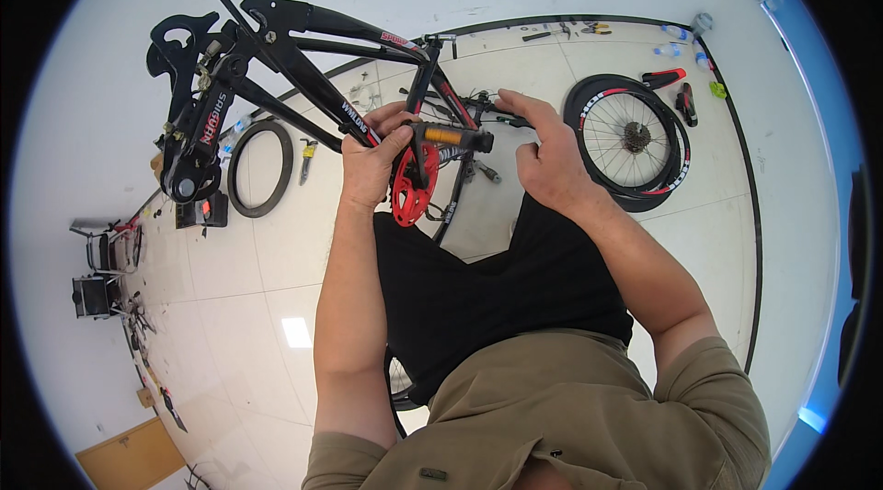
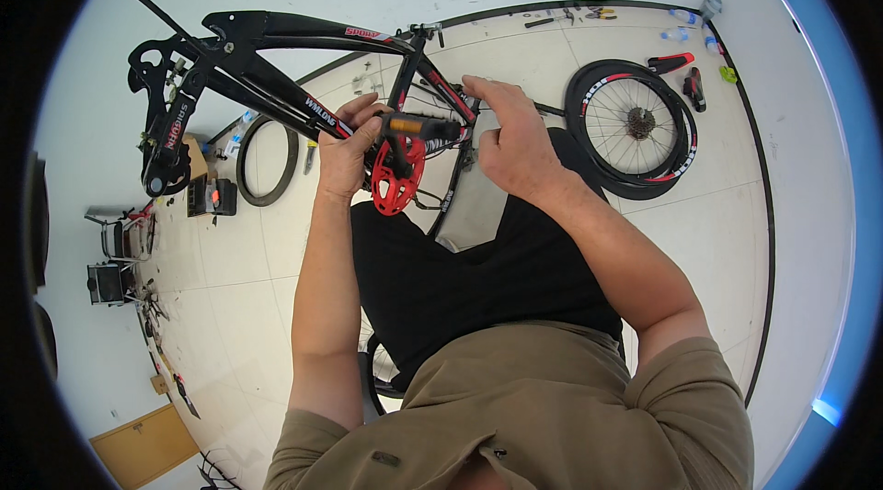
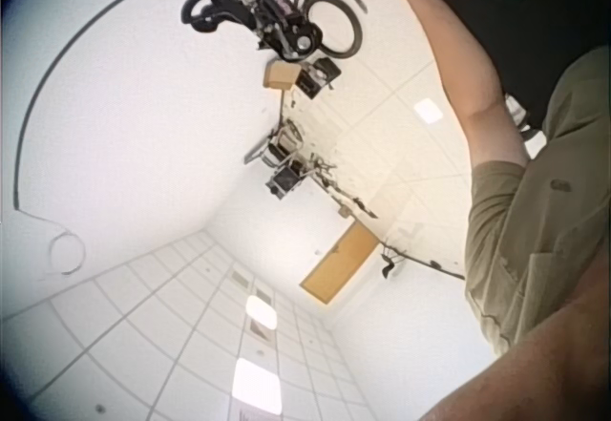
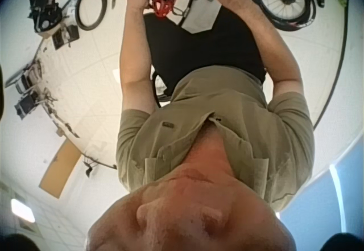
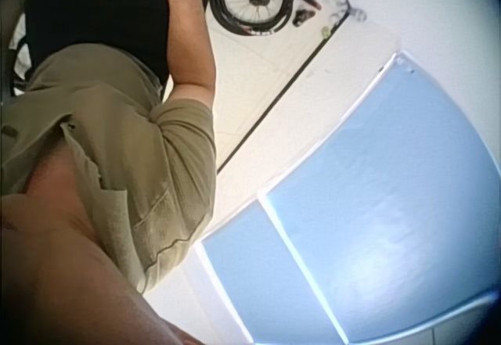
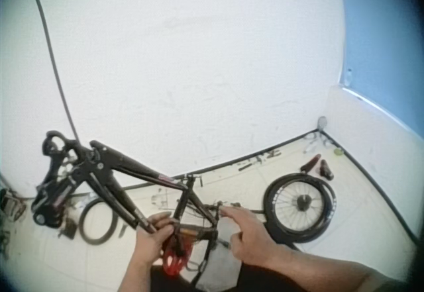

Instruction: The person installs a bicycle pedal onto the crank arm of a bicycle frame. They repeatedly screw the pedal in, test the fit, and unscrew it to adjust the position.

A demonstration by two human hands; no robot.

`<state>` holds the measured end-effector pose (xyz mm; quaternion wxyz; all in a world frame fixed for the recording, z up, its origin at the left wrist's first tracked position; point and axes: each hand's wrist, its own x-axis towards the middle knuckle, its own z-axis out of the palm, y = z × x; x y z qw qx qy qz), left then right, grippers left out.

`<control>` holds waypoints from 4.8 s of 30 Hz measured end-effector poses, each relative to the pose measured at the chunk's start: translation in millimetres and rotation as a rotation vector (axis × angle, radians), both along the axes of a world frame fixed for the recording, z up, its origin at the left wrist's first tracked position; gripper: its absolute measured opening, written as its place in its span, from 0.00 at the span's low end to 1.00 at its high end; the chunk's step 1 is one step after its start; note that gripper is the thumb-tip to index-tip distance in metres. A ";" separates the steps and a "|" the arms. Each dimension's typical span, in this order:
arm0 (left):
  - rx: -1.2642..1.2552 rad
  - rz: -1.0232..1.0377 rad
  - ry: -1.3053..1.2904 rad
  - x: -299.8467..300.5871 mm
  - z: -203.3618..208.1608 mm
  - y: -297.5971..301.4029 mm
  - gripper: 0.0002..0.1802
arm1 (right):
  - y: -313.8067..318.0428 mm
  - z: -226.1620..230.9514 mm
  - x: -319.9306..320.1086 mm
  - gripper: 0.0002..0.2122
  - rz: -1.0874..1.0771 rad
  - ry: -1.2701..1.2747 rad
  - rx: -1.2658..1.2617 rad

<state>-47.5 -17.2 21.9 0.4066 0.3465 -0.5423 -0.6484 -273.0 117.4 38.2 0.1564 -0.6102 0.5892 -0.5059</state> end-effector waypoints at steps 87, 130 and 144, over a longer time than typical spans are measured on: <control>-0.014 0.000 -0.003 0.0 -0.4 -0.3 0.22 | 8.5 5.1 14.3 0.37 0.093 -0.014 -0.161; -0.011 0.008 -0.017 1.9 -1.5 -0.6 0.21 | 9.4 -10.9 19.1 0.37 0.067 -0.180 0.045; -0.012 0.007 -0.015 -0.2 1.1 0.8 0.22 | 4.5 -10.3 8.1 0.31 0.028 -0.618 0.426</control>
